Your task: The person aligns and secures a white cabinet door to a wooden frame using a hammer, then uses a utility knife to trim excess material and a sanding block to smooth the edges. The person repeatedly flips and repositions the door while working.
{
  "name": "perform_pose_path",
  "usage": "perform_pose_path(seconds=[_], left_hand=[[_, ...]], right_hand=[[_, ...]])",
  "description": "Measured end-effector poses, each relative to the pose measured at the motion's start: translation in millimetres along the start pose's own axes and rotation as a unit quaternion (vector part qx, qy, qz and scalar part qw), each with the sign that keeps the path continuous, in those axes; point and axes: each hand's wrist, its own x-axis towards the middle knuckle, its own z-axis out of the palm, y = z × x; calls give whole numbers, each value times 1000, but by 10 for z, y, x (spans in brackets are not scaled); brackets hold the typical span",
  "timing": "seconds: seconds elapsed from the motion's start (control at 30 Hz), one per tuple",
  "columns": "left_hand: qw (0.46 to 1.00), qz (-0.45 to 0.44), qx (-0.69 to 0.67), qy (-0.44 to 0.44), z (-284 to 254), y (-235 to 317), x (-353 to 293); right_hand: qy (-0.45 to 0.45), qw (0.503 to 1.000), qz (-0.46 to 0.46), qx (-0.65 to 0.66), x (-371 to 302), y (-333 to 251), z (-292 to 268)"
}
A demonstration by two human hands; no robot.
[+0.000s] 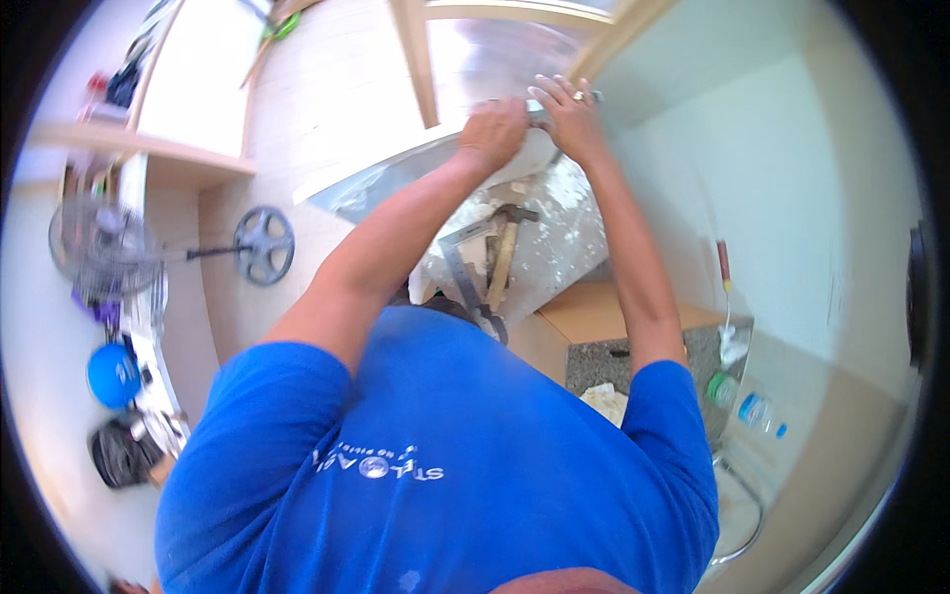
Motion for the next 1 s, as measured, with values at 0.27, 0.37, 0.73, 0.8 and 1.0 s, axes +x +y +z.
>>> perform_pose_path(seconds=[0.27, 0.37, 0.73, 0.8, 1.0], left_hand=[[991, 9, 123, 53, -95, -241, -507], [991, -27, 128, 21, -309, -549, -979], [974, -153, 166, 36, -802, -1015, -2119], [967, -179, 176, 41, -900, -1046, -2276], [975, -203, 14, 86, -1122, -1280, -2483]], right_hand=[[-30, 997, 73, 4, 41, -549, 109], [-29, 998, 63, -8, 46, -515, 156], [7, 998, 61, -12, -126, -495, 203], [15, 998, 61, -13, -112, -506, 162], [-47, 998, 34, -3, 12, -809, -103]])
